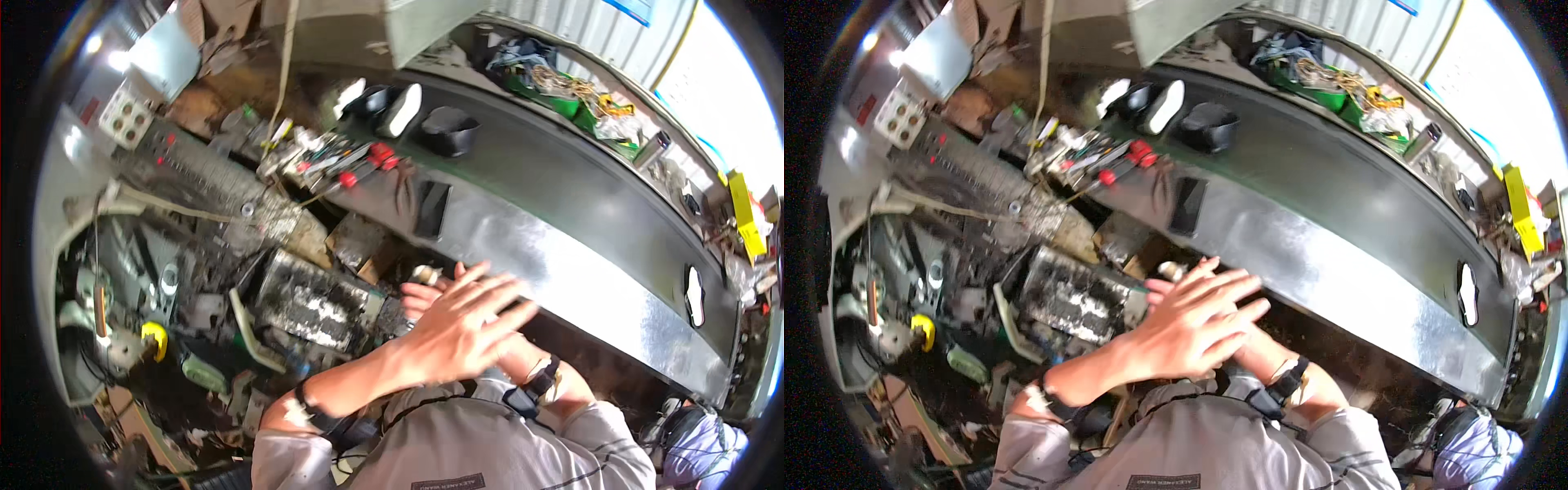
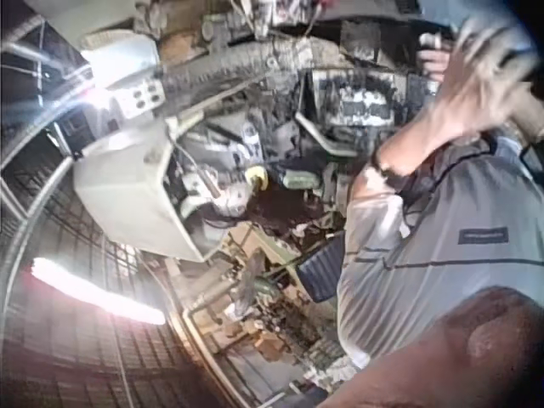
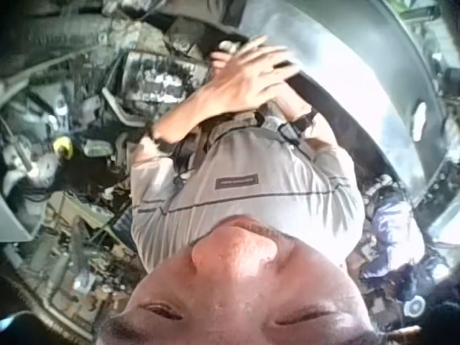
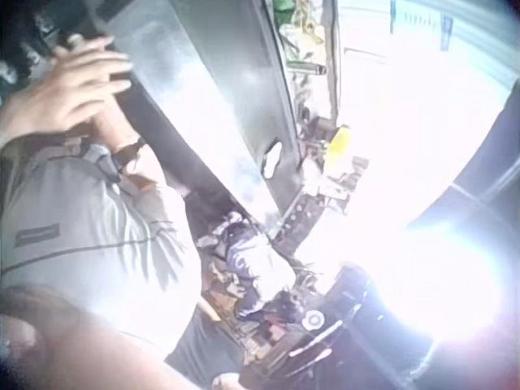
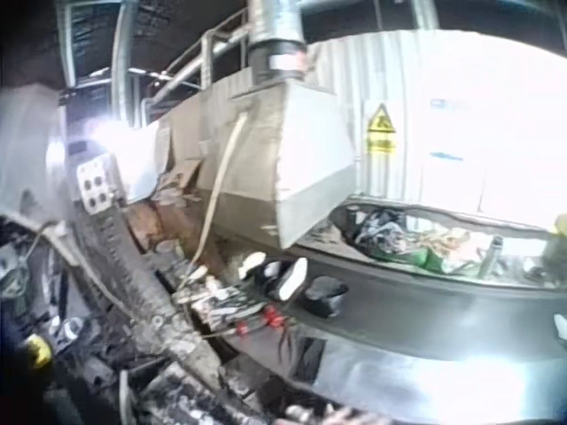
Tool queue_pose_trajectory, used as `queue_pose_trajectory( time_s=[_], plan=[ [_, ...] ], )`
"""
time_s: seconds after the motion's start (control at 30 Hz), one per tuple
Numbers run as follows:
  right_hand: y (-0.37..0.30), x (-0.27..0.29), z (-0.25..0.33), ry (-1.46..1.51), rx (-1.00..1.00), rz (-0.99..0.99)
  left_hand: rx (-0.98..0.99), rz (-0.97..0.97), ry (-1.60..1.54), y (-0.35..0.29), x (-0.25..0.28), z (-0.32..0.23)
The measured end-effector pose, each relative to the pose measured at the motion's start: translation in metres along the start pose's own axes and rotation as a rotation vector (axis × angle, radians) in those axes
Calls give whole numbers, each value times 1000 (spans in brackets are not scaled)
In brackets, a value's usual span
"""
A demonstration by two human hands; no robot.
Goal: Operate a toe lasting machine to shape the front of a shoe by pulling the upper over the last.
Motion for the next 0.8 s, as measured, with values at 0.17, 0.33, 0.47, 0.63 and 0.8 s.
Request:
queue_pose_trajectory(
  time_s=[0.17, 0.33, 0.47, 0.63, 0.8],
  plan=[
    [-29, 71, 44, -276, 333, -339, 53, 180, 34, 16, -114, 98],
    [-87, 133, 113, 62, 190, -695, 604, 61, -125, 62, -137, 229],
    [-121, 143, 131, 56, 328, -785, 699, 40, 173, 103, -140, 355],
    [-144, 133, 130, 129, 438, -872, 808, 162, 450, 165, -148, 433],
    [-137, 114, 129, 179, 516, -942, 332, 252, 55, 217, -161, 385]
  ],
)
Point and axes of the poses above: each hand's wrist, its own y-axis towards the middle knuckle, its own x-axis out of the back of the hand, z = x × y, the point moved 1 cm from there along y, towards the middle knuckle, and after that the axes turned 7 degrees about -z, right-handed, at the moved point
